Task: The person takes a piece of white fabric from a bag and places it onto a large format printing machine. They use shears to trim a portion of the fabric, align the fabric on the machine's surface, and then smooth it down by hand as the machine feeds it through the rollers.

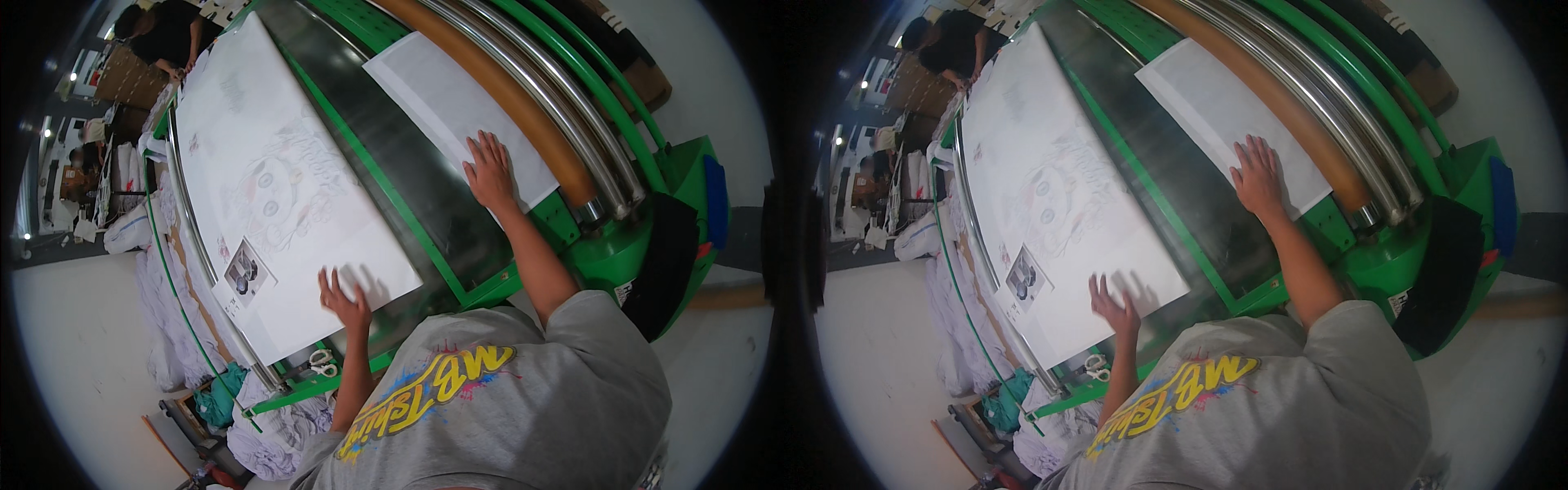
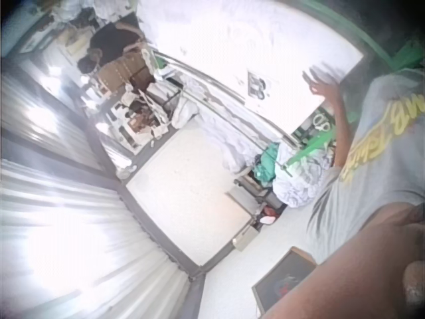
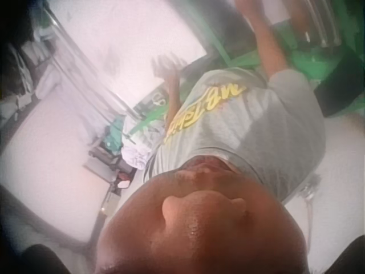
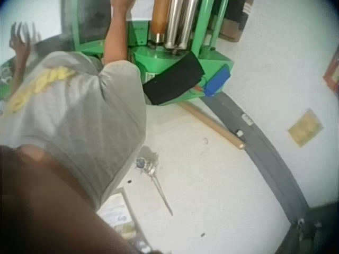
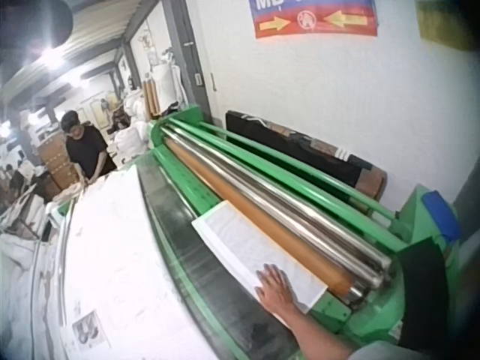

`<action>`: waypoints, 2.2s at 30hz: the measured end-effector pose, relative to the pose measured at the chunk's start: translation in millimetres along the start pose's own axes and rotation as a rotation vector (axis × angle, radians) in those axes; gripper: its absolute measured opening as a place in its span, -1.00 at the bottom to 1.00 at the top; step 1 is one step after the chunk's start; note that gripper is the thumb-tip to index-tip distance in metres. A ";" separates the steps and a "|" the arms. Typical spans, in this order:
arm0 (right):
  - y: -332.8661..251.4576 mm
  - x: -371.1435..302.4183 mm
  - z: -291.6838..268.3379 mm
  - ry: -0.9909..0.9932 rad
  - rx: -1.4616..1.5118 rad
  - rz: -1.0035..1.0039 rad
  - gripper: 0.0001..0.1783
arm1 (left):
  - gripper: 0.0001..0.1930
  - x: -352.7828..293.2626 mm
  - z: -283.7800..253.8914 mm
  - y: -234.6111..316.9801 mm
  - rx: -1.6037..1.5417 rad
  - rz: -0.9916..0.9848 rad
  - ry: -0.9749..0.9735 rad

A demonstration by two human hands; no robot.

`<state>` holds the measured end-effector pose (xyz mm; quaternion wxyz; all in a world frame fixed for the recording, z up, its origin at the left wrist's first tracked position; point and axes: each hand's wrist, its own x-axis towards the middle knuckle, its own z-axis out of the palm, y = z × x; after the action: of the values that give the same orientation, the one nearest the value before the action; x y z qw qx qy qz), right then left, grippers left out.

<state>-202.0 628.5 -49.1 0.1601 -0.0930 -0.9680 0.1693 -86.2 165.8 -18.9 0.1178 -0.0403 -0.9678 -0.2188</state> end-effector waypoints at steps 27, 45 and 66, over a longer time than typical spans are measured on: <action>-19.3 -120.3 -47.8 -0.120 -0.018 0.250 -0.34 | -0.25 389.9 249.4 196.8 0.057 0.499 -0.256; -20.6 -116.2 -48.4 -0.125 -0.033 0.280 -0.31 | -0.24 391.9 249.9 195.4 0.106 0.499 -0.274; -20.2 -116.0 -48.8 -0.112 -0.028 0.301 -0.24 | -0.26 390.3 246.2 200.0 0.101 0.504 -0.251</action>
<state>-79.8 597.1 -30.7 0.0776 -0.2297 -0.9528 0.1826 -490.3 462.9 -56.1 0.0494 -0.3004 -0.9439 -0.1277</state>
